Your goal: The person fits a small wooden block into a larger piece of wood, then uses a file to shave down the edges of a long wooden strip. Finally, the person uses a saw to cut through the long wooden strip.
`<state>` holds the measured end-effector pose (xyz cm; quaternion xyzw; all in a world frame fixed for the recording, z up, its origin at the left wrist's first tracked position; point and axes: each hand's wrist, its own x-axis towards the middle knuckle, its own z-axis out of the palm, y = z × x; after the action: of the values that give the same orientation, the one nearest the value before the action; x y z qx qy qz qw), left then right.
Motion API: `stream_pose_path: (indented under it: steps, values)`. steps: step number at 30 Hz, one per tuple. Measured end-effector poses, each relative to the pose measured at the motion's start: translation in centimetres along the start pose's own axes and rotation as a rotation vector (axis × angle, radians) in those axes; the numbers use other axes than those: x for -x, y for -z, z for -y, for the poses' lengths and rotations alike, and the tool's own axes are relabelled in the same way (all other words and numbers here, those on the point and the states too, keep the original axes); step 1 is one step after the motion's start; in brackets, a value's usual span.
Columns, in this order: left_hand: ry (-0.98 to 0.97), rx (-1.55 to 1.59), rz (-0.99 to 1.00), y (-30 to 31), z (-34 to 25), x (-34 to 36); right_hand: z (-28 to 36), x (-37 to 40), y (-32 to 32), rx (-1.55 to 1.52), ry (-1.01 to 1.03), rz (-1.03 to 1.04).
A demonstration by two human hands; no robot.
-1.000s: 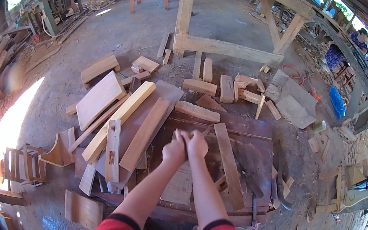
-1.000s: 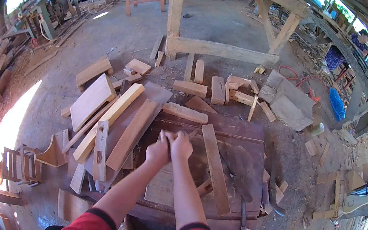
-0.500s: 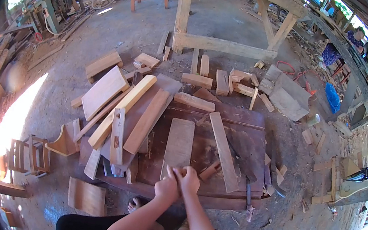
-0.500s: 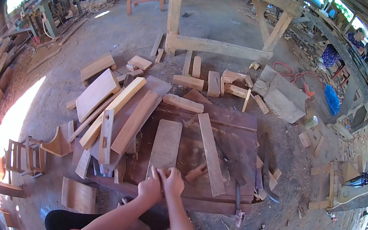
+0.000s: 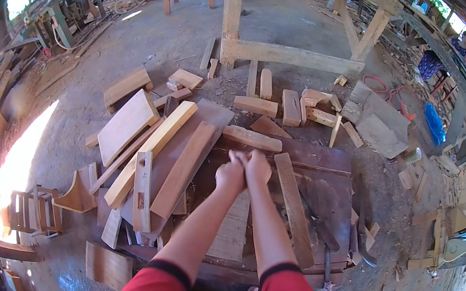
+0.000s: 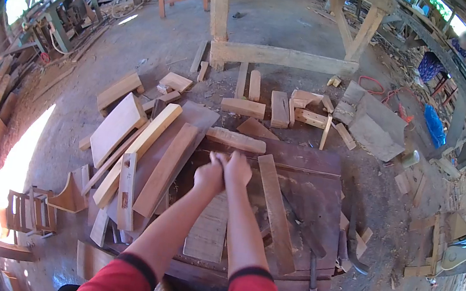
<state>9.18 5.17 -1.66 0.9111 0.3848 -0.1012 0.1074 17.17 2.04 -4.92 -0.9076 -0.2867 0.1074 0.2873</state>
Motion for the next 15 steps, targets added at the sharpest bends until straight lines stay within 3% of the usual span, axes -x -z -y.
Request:
stream_pose_path:
  steps: [2,4,5,7,9,11,15]
  values:
    - [0.063,0.046,0.06,1.6,-0.3,-2.5,1.4,-3.4,0.5,0.056,-0.02,0.014]
    - [0.061,0.078,-0.112,1.8,-0.3,-1.2,2.2,-2.6,1.8,0.077,-0.046,0.037]
    - [0.06,0.086,-0.134,1.9,-0.1,0.5,2.2,-0.9,2.5,0.077,-0.057,0.053]
    - [0.037,0.124,-0.102,2.3,0.0,5.5,1.2,3.1,3.8,-0.047,0.15,-0.015]
    - [0.004,0.153,-0.036,2.9,-0.2,10.8,-0.4,8.6,4.4,-0.038,0.152,-0.012]
    - [0.021,0.163,0.078,1.1,-0.7,17.2,-1.0,14.6,7.3,-0.003,0.046,0.219]
    - [0.03,0.234,0.14,-1.4,-2.0,25.3,-5.1,23.4,8.0,0.039,0.143,0.232]
